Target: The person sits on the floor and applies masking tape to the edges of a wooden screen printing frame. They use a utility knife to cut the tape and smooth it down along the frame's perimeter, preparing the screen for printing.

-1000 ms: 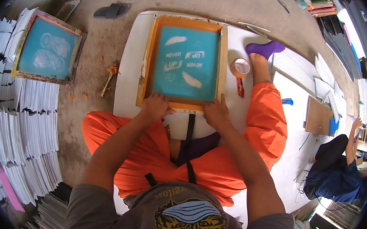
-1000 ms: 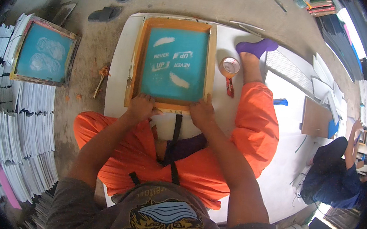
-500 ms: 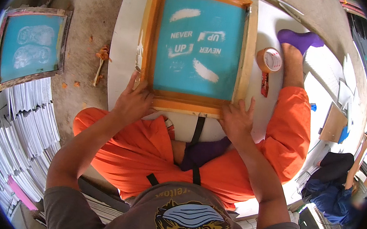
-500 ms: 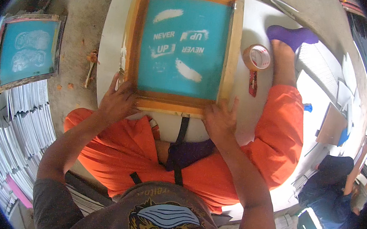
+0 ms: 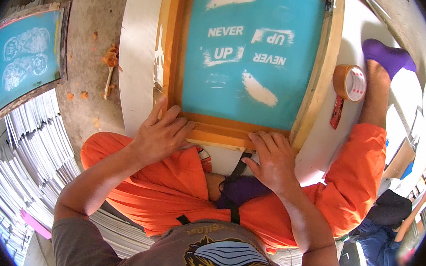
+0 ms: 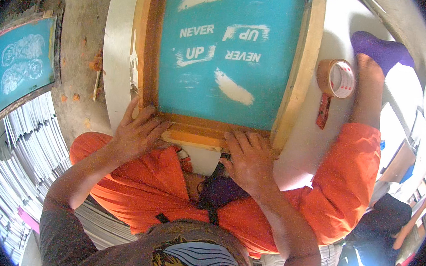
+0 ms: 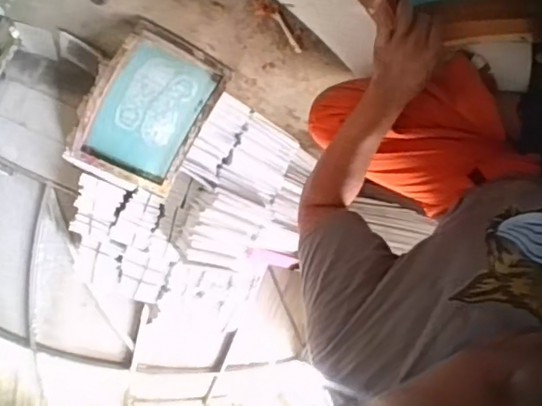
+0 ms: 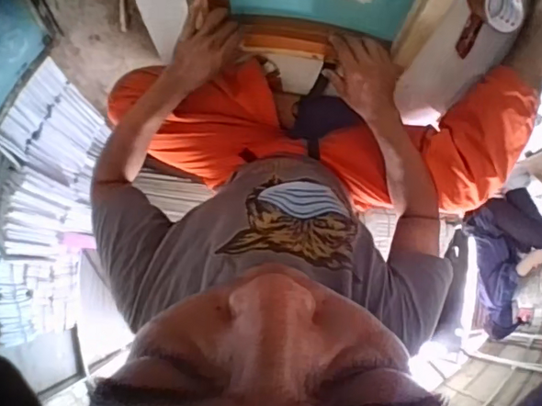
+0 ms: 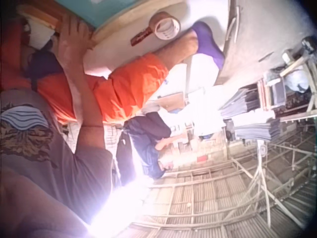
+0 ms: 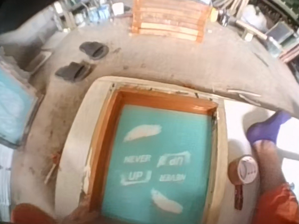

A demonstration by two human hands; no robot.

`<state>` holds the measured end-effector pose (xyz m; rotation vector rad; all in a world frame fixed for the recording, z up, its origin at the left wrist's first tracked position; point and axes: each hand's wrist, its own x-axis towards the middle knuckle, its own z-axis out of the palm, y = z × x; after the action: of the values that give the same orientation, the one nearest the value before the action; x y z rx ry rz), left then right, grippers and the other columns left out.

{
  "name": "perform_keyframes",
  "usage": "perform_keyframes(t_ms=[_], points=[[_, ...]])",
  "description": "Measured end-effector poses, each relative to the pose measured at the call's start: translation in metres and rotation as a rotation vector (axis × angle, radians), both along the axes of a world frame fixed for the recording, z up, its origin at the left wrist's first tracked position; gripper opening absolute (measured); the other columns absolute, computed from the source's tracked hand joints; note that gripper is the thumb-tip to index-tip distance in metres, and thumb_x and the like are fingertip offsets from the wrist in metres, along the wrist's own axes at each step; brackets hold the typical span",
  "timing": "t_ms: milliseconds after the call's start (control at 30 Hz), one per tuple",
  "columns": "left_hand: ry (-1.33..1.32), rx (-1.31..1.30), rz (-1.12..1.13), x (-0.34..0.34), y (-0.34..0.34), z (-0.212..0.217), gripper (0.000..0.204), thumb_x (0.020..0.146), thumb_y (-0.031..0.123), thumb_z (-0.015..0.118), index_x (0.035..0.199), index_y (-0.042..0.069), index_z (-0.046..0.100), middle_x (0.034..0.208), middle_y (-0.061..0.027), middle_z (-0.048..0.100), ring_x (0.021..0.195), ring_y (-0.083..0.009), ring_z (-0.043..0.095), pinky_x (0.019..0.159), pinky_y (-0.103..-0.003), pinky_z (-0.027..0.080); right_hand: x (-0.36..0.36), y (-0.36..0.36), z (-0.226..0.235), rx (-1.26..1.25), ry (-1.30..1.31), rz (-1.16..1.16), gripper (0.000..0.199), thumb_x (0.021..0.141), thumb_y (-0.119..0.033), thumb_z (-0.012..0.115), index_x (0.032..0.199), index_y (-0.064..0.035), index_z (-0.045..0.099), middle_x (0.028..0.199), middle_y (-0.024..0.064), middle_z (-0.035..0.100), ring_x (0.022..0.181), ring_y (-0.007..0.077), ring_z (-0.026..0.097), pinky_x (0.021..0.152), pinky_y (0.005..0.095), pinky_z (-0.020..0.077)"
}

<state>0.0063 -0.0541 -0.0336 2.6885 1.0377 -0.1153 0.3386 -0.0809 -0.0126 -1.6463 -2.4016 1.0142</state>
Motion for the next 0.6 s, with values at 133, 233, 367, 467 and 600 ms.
perform_keyframes(t_ms=[133,233,367,467,600], points=[[0.058,-0.028,0.087,0.008,0.001,0.008,0.054,0.078,0.052,0.078,0.115,0.013,0.076,0.103,-0.0016,0.07,0.122,-0.0251,0.057,0.124,-0.067,0.019,0.006,0.0,-0.003,-0.003,-0.132,0.014,0.061,0.069,-0.019,0.089,0.125,-0.0022,0.068,0.118,0.0134,0.066,0.11,0.035,0.059,0.102,0.0481,0.0478],[0.086,-0.06,0.141,0.009,0.0,0.009,0.054,0.077,0.052,0.078,0.113,0.012,0.076,0.1,-0.0021,0.069,0.122,-0.0245,0.056,0.124,-0.068,0.018,0.01,-0.003,-0.004,0.01,-0.163,0.008,0.06,0.07,-0.02,0.088,0.124,-0.0014,0.068,0.116,0.014,0.065,0.11,0.0356,0.059,0.104,0.0491,0.0469],[0.058,-0.01,0.158,0.003,0.0,0.005,0.051,0.078,0.051,0.078,0.108,0.01,0.076,0.098,-0.003,0.068,0.12,-0.0246,0.057,0.123,-0.069,0.019,0.004,-0.008,-0.004,0.027,-0.22,-0.011,0.062,0.072,-0.022,0.088,0.126,0.0001,0.066,0.117,0.017,0.064,0.11,0.0374,0.059,0.104,0.0489,0.0474],[-0.052,0.006,0.073,0.009,0.004,0.007,0.049,0.081,0.047,0.076,0.109,0.007,0.075,0.099,-0.004,0.067,0.113,-0.0247,0.059,0.122,-0.064,0.029,-0.006,-0.01,-0.001,0.023,-0.137,-0.011,0.067,0.072,-0.024,0.088,0.13,0.001,0.063,0.12,0.0189,0.062,0.11,0.0385,0.058,0.103,0.0473,0.0486],[-0.061,-0.051,-0.041,0.014,0.002,-0.003,0.048,0.084,0.04,0.075,0.116,0.004,0.073,0.101,-0.0065,0.067,0.106,-0.0252,0.06,0.115,-0.053,0.041,-0.012,-0.006,-0.002,-0.025,-0.001,0.009,0.07,0.074,-0.025,0.087,0.133,0.0005,0.06,0.121,0.0189,0.062,0.113,0.0382,0.058,0.101,0.0457,0.0497]])
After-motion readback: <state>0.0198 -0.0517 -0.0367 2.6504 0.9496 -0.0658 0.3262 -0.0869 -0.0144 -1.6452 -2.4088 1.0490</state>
